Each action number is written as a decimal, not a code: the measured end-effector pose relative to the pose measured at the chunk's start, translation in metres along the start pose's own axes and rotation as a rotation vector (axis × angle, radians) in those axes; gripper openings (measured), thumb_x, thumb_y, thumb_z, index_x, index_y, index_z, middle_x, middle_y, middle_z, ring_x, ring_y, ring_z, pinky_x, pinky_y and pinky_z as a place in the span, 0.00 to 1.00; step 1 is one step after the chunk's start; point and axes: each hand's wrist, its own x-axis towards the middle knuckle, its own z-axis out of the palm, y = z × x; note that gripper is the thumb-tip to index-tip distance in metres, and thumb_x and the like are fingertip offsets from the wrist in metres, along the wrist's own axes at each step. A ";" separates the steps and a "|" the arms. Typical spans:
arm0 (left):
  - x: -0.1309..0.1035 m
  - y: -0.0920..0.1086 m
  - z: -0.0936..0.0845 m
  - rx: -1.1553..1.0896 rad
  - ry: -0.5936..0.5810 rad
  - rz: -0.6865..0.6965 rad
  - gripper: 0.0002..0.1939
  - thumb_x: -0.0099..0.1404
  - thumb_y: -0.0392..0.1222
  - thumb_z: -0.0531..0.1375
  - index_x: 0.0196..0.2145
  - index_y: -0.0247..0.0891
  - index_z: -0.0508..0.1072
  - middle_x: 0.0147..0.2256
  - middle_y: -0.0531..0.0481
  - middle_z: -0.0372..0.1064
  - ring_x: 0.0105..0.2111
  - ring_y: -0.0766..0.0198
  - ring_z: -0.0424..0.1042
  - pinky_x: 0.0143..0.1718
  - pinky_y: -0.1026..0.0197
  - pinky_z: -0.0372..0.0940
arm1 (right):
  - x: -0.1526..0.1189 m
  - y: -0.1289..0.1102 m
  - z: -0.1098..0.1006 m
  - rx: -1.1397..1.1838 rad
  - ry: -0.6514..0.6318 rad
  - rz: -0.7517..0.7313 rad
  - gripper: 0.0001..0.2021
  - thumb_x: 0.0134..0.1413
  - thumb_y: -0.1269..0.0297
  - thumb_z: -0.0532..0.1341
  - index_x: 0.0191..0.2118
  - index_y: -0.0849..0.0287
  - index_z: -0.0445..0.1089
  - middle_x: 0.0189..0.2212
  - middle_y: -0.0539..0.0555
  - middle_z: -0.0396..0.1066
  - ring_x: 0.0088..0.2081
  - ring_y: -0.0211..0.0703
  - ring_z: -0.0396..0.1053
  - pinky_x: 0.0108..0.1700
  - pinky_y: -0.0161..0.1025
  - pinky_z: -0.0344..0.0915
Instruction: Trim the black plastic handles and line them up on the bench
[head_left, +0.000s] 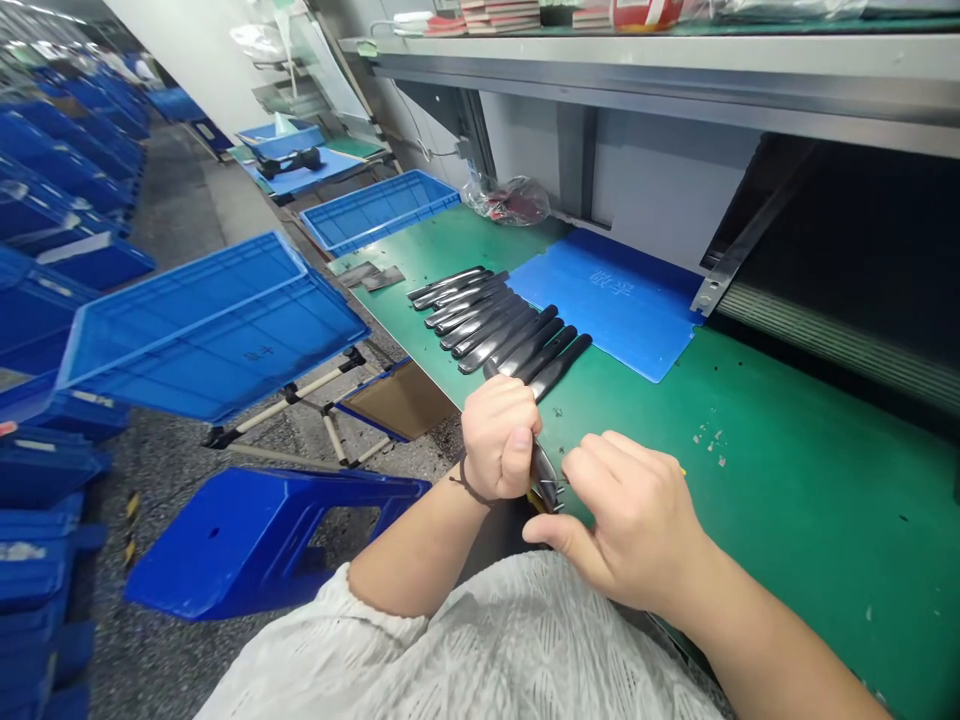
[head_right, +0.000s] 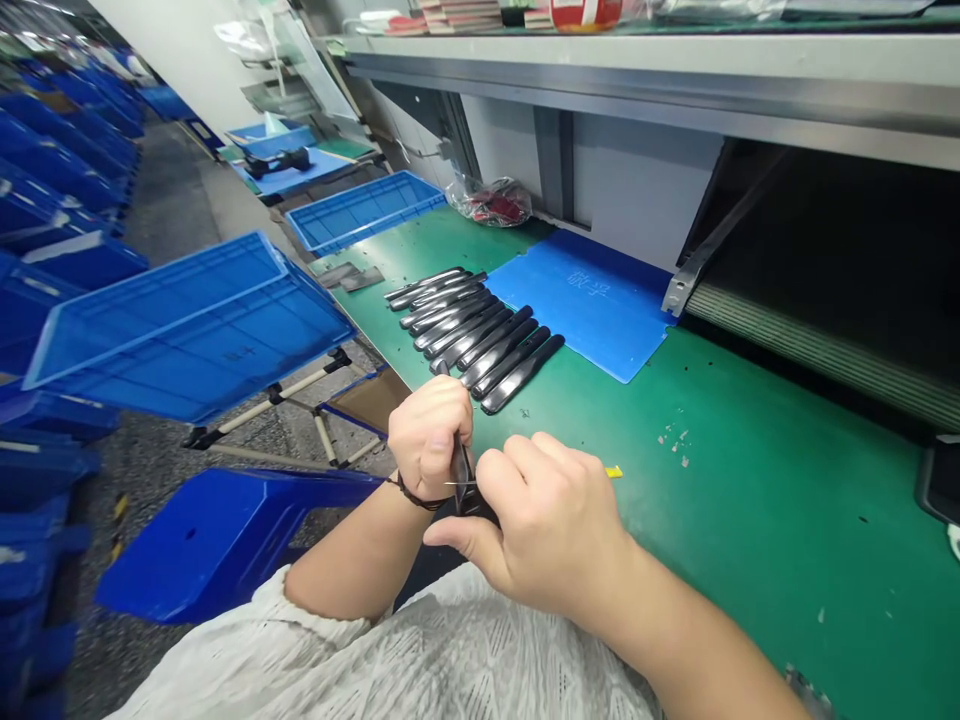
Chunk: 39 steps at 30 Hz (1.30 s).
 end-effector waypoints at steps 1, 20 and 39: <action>-0.001 0.000 0.000 0.009 0.005 -0.006 0.21 0.76 0.47 0.44 0.24 0.42 0.57 0.20 0.52 0.52 0.21 0.60 0.51 0.31 0.53 0.47 | 0.000 0.000 0.000 -0.025 0.013 -0.007 0.30 0.74 0.39 0.48 0.26 0.57 0.60 0.23 0.48 0.55 0.27 0.39 0.47 0.30 0.41 0.41; -0.010 0.011 0.012 0.019 0.040 -0.234 0.22 0.77 0.45 0.45 0.23 0.42 0.57 0.19 0.53 0.53 0.21 0.61 0.52 0.30 0.54 0.48 | -0.003 0.006 0.010 -0.319 0.285 -0.146 0.29 0.75 0.45 0.51 0.22 0.56 0.60 0.20 0.49 0.51 0.27 0.42 0.44 0.30 0.45 0.37; -0.005 0.017 0.006 -0.612 -0.176 -0.605 0.28 0.75 0.53 0.50 0.19 0.40 0.54 0.16 0.55 0.45 0.19 0.66 0.46 0.24 0.56 0.43 | 0.002 0.015 0.003 0.217 0.082 -0.043 0.16 0.75 0.53 0.53 0.42 0.61 0.69 0.28 0.50 0.62 0.29 0.39 0.54 0.32 0.39 0.50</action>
